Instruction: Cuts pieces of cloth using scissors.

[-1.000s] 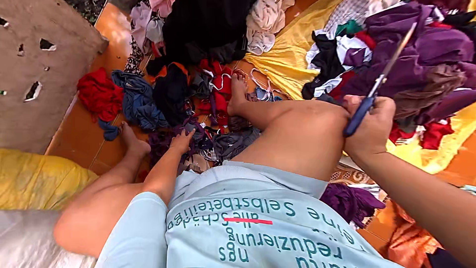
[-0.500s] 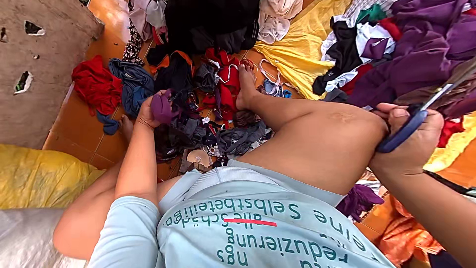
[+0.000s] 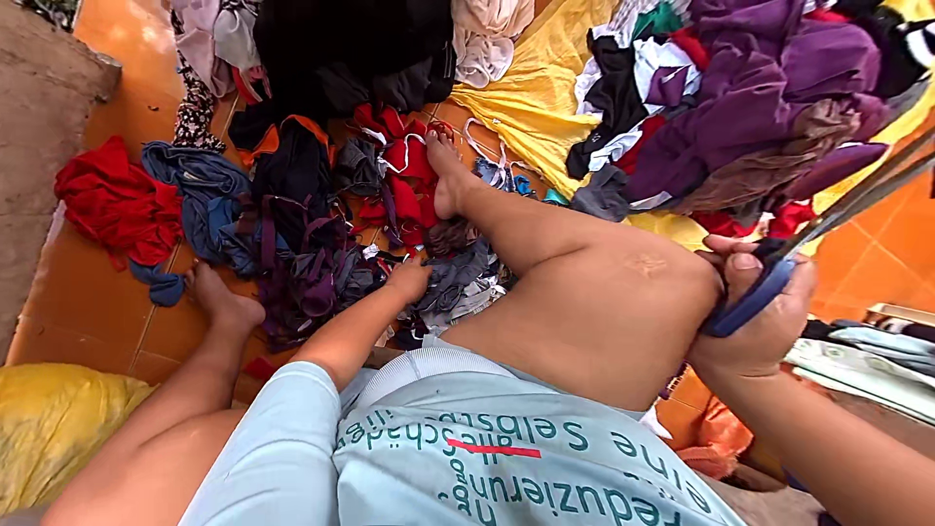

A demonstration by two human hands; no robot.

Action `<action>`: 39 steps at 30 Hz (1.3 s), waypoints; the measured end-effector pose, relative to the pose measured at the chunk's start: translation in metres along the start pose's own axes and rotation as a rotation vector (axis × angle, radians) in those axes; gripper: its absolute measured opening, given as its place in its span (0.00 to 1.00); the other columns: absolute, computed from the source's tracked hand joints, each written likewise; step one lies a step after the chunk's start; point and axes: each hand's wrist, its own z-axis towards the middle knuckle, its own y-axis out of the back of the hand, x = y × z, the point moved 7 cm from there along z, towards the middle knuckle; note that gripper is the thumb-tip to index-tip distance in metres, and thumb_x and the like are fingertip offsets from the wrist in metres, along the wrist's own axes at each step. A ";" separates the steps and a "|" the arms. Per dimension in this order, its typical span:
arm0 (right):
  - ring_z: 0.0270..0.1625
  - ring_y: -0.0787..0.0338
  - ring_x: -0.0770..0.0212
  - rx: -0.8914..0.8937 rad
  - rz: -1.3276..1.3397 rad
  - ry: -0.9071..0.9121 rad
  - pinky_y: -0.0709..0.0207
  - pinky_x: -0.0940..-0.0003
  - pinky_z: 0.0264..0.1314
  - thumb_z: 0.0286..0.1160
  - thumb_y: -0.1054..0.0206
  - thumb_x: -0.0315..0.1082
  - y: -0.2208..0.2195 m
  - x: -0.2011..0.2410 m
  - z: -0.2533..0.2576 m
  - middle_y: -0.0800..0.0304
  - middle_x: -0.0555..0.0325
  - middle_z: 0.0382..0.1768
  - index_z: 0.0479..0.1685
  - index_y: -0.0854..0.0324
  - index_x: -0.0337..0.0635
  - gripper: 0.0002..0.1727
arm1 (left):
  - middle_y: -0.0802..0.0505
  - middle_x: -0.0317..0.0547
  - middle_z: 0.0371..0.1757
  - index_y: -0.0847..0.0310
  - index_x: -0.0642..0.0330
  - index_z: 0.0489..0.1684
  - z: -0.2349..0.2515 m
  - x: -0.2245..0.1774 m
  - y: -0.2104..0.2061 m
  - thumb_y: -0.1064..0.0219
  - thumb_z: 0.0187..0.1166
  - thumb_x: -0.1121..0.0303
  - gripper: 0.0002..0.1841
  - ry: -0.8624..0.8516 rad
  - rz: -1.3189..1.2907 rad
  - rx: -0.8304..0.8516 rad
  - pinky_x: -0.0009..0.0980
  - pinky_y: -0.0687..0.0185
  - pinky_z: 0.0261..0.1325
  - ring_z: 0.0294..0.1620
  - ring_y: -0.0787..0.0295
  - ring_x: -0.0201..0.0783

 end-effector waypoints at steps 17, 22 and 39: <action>0.52 0.12 0.80 0.017 0.146 0.072 0.18 0.80 0.62 0.82 0.47 0.31 -0.011 0.012 -0.001 0.15 0.71 0.52 0.56 0.39 0.37 0.11 | 0.15 0.67 0.58 0.26 0.74 0.63 -0.010 -0.022 0.094 0.36 0.80 0.75 0.17 -0.033 -0.764 -0.261 0.52 0.21 0.65 0.59 0.16 0.54; 0.48 0.14 0.85 0.058 0.239 0.127 0.19 0.85 0.56 0.78 0.45 0.24 -0.031 0.025 -0.002 0.15 0.70 0.49 0.57 0.37 0.32 0.12 | 0.13 0.61 0.69 0.20 0.63 0.72 -0.141 -0.052 0.132 0.36 0.78 0.75 0.21 -0.119 -0.284 -0.364 0.61 0.28 0.77 0.74 0.18 0.58; 0.44 0.14 0.83 1.193 0.415 0.245 0.17 0.83 0.51 0.55 0.28 0.17 -0.167 0.164 -0.180 0.13 0.69 0.42 0.55 0.29 0.28 0.25 | 0.07 0.60 0.59 0.15 0.66 0.67 -0.449 -0.166 0.080 0.34 0.73 0.84 0.22 -0.528 -0.016 -1.025 0.54 0.16 0.64 0.61 0.08 0.54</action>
